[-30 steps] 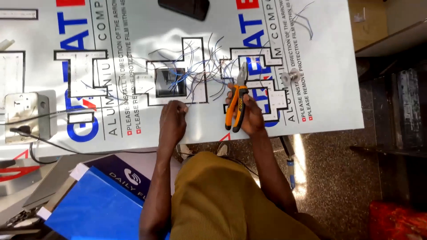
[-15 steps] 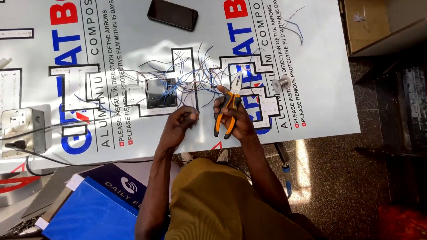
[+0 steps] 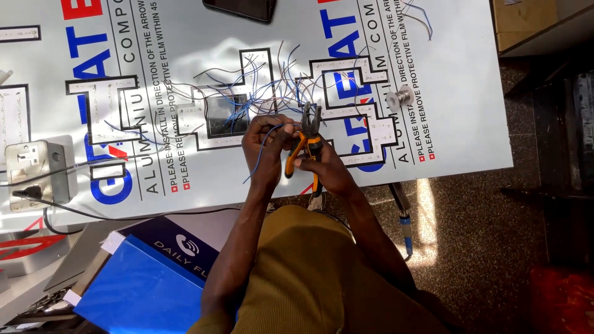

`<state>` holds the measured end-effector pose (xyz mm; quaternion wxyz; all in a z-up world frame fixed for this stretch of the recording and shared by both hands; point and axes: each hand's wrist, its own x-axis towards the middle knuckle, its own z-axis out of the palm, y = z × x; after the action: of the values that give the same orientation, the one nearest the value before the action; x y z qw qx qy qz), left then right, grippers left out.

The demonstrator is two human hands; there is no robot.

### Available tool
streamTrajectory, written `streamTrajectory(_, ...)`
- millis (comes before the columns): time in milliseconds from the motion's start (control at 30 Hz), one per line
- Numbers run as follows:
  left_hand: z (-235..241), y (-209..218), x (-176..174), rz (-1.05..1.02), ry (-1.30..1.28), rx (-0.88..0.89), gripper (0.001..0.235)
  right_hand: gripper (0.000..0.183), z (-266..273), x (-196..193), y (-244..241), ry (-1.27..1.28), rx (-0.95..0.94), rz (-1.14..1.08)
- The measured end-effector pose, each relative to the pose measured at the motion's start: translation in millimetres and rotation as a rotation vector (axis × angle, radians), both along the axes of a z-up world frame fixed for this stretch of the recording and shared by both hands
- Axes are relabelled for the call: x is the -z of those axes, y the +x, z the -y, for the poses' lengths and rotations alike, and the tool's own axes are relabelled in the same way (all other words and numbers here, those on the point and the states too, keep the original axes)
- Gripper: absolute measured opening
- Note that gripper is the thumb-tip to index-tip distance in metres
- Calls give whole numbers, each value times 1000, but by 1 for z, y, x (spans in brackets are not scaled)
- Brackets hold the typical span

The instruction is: Stripping insulation from multiple wires and preparing them for connection on a sign board using a wire stripper.

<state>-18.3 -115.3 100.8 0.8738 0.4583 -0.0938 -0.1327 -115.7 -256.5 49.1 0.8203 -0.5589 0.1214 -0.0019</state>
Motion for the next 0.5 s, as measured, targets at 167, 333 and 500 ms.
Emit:
streamTrajectory(167,3,-6,5,155,57,-121,22,61,-10,-23,0,-120,-23,0)
streamTrajectory(333,4,-16,-2,340,139,-216,22,64,-15,-31,-5,-213,-21,45)
streamTrajectory(500,5,-23,-11,489,174,-302,18,58,-18,-44,-8,-270,1,94)
